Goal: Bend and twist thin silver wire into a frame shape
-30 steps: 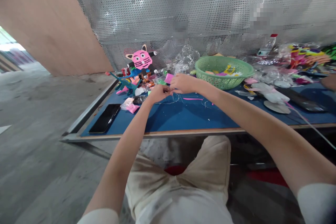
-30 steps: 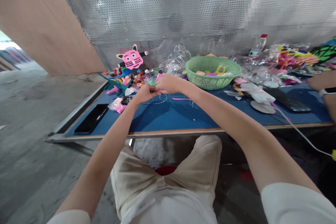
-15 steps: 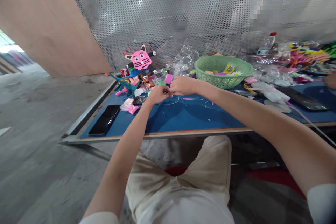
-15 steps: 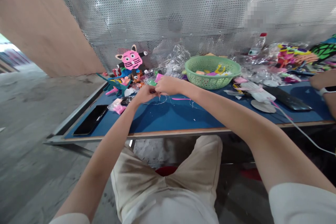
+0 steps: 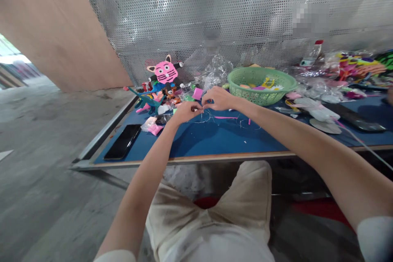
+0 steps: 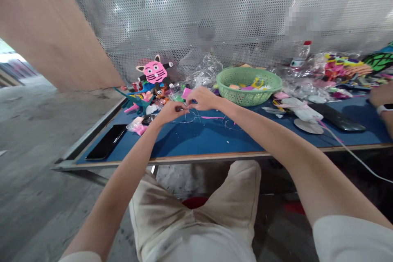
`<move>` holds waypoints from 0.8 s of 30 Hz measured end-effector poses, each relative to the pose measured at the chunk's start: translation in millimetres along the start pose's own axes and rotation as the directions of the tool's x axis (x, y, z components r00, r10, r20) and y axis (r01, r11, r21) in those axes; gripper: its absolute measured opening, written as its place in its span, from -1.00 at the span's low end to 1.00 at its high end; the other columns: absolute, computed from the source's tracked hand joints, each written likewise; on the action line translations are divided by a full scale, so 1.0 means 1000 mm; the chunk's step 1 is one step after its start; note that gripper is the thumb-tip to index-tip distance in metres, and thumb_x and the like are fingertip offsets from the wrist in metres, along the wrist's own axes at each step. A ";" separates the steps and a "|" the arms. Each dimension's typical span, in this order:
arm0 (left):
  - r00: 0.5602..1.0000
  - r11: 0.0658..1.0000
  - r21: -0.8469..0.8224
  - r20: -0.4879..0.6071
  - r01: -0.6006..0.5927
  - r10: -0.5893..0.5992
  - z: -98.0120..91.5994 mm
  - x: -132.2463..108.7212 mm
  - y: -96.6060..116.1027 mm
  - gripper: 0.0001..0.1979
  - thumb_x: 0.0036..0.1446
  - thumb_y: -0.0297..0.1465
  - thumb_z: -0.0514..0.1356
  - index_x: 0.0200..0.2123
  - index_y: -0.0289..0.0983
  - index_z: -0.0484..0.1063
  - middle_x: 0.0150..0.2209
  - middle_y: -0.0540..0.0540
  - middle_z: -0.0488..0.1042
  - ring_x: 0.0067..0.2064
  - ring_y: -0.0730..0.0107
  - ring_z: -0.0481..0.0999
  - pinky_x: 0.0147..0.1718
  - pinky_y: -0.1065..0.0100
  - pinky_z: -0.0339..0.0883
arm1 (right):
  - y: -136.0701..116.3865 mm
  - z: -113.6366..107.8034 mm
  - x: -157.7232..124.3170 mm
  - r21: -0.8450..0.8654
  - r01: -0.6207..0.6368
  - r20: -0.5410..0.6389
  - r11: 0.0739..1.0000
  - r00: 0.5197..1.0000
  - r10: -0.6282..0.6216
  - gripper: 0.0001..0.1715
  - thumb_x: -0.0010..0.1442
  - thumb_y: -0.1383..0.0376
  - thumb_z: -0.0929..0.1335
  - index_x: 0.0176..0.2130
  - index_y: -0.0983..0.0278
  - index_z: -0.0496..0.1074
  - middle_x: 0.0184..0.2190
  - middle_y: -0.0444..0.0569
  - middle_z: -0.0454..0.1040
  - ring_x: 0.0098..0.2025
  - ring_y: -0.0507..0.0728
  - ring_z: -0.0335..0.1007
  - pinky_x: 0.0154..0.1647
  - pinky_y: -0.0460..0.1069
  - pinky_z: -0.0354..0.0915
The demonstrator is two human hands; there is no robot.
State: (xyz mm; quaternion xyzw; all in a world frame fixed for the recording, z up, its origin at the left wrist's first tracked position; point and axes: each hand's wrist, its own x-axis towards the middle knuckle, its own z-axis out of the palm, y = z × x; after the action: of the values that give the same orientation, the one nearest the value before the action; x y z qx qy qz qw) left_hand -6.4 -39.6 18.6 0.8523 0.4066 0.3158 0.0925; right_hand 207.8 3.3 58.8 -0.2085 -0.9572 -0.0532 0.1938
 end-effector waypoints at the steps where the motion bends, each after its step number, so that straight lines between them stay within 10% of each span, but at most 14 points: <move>1: 1.000 1.000 -0.001 -0.006 0.001 -0.001 0.000 0.000 0.000 -0.80 0.14 -0.24 0.28 -0.30 -0.24 0.62 -0.36 -0.03 0.61 -0.41 0.43 0.45 -0.36 0.41 0.23 | 0.000 0.000 -0.001 0.045 -0.042 0.000 0.998 0.999 0.042 -0.80 0.22 0.22 0.35 -0.30 0.25 0.56 -0.40 -0.11 0.52 -0.33 0.05 0.29 -0.22 0.00 -0.02; 5: 1.000 1.000 -0.004 -0.014 0.017 -0.017 -0.001 -0.001 0.001 -0.76 0.15 -0.19 0.28 -0.30 -0.24 0.62 -0.38 -0.04 0.61 -0.42 0.43 0.45 -0.38 0.41 0.22 | -0.003 0.000 -0.005 0.082 -0.080 0.017 0.993 0.997 0.079 -0.77 0.24 0.21 0.33 -0.25 0.27 0.55 -0.38 -0.09 0.53 -0.37 0.04 0.28 -0.24 -0.01 0.00; 15: 1.000 0.998 -0.056 0.002 0.015 -0.015 0.002 -0.002 0.001 -0.74 0.16 -0.19 0.25 -0.34 -0.28 0.59 -0.44 -0.05 0.57 -0.45 0.44 0.44 -0.41 0.40 0.23 | -0.013 -0.020 -0.004 -0.485 0.438 0.180 0.757 0.897 -0.404 -0.61 0.39 0.38 0.13 -0.19 0.21 0.49 -0.31 -0.03 0.51 -0.19 0.15 0.28 -0.11 0.07 0.03; 24: 0.996 0.996 0.074 -0.078 0.042 -0.036 -0.001 -0.001 0.008 -0.71 0.13 -0.13 0.29 -0.24 -0.23 0.57 -0.31 -0.04 0.62 -0.40 0.40 0.47 -0.34 0.38 0.25 | -0.008 -0.022 -0.005 -0.440 0.435 0.267 0.786 0.899 -0.348 -0.62 0.38 0.44 0.14 -0.20 0.22 0.48 -0.38 -0.06 0.48 -0.26 0.12 0.31 -0.11 0.05 0.08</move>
State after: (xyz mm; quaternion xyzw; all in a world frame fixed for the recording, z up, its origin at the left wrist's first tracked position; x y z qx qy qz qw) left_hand -2.7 -45.5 22.0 0.8343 0.4382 0.3307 0.0506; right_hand 216.1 -9.6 76.8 -0.0507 -0.9472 -0.3145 0.0362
